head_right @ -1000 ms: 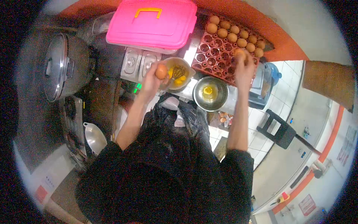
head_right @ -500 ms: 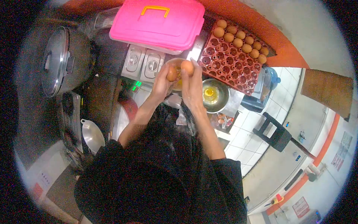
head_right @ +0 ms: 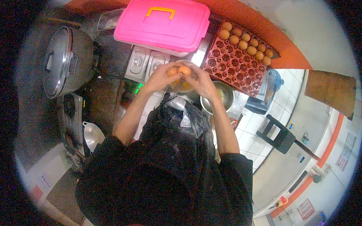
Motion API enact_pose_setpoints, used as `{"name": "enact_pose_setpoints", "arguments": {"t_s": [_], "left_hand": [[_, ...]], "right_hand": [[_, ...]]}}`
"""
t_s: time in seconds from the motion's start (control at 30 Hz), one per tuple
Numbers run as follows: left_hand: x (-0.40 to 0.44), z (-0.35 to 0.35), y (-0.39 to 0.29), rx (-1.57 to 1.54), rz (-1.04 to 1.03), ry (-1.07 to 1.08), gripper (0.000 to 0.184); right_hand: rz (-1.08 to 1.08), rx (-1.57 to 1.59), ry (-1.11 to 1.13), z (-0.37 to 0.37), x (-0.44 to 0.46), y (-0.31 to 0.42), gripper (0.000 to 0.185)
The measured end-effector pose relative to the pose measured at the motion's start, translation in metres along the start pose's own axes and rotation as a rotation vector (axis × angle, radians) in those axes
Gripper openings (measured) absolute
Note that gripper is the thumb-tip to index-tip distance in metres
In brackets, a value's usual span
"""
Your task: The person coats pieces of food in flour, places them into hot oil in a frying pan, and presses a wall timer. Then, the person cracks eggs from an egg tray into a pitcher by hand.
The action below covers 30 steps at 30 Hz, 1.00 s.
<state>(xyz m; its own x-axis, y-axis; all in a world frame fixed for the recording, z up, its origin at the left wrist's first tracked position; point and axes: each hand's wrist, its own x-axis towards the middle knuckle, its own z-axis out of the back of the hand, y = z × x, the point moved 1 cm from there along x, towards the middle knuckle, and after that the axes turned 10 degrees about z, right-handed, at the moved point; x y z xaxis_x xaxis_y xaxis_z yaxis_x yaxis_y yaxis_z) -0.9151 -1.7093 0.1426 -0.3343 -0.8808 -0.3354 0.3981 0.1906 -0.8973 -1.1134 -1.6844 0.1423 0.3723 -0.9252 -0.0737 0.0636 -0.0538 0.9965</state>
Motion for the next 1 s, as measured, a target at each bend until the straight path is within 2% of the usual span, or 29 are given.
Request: {"name": "enact_pose_setpoints", "arguments": {"t_s": [0.07,0.13,0.2,0.33,0.4,0.43,0.5,0.53,0.6,0.63,0.7,0.73,0.8,0.87,0.9,0.93,0.97,1.0], "left_hand": [[0.003,0.005,-0.004,0.185,-0.028,0.055,0.042],[0.005,0.006,-0.001,0.212,-0.032,0.064,0.044],[0.008,0.007,0.006,0.241,-0.035,0.076,0.045],[0.012,0.009,0.02,0.358,-0.133,0.062,0.047],[0.013,0.007,0.021,0.405,-0.172,0.053,0.049],[0.013,0.005,0.022,0.486,-0.205,0.005,0.049],[0.013,0.003,0.017,0.569,-0.241,-0.041,0.049],[0.013,0.003,0.014,0.646,-0.218,-0.044,0.049],[0.013,0.004,0.008,0.725,-0.198,-0.047,0.048],[0.012,0.004,0.005,0.747,-0.242,-0.085,0.047],[0.007,0.004,-0.004,0.772,-0.295,-0.108,0.046],[0.006,0.004,-0.009,0.807,-0.247,-0.093,0.046],[0.004,-0.007,-0.018,0.837,-0.231,-0.039,0.046],[0.001,-0.024,-0.025,0.564,-0.368,-0.111,0.048],[-0.002,-0.033,-0.035,0.558,-0.392,-0.06,0.048],[-0.006,-0.038,-0.046,0.537,-0.38,-0.007,0.049],[-0.01,-0.046,-0.053,0.519,-0.362,0.038,0.05],[-0.014,-0.054,-0.055,0.5,-0.288,0.056,0.058]], "right_hand": [[0.004,-0.106,0.033,0.003,0.004,-0.004,0.049],[0.01,-0.21,0.065,0.004,0.009,-0.009,0.049],[0.209,-0.291,0.086,0.004,0.012,-0.017,0.048],[0.309,-0.47,0.131,0.008,0.013,-0.03,0.046],[0.16,-0.429,0.087,0.003,0.018,-0.027,0.045],[0.159,-0.427,0.084,0.001,0.019,-0.024,0.045],[-0.11,-0.328,0.017,-0.003,0.023,0.003,0.043],[-0.111,-0.326,0.015,-0.001,0.021,-0.002,0.043],[0.3,-0.762,0.124,0.003,0.019,-0.006,0.039],[0.299,-0.761,0.118,0.004,0.017,-0.009,0.039],[0.043,-0.404,-0.059,0.002,0.011,-0.006,0.037],[0.038,-0.404,-0.079,-0.001,0.01,-0.007,0.037],[-0.083,0.234,-0.226,-0.009,0.003,-0.013,0.036],[-0.055,0.288,-0.305,-0.01,-0.017,-0.029,0.036],[-0.012,0.348,-0.334,-0.008,-0.029,-0.036,0.035],[-0.081,0.647,-0.424,-0.008,-0.048,-0.044,0.033],[-0.082,0.65,-0.465,-0.005,-0.075,-0.045,0.033],[-0.001,0.459,-0.536,0.003,-0.107,-0.042,0.032]]}}
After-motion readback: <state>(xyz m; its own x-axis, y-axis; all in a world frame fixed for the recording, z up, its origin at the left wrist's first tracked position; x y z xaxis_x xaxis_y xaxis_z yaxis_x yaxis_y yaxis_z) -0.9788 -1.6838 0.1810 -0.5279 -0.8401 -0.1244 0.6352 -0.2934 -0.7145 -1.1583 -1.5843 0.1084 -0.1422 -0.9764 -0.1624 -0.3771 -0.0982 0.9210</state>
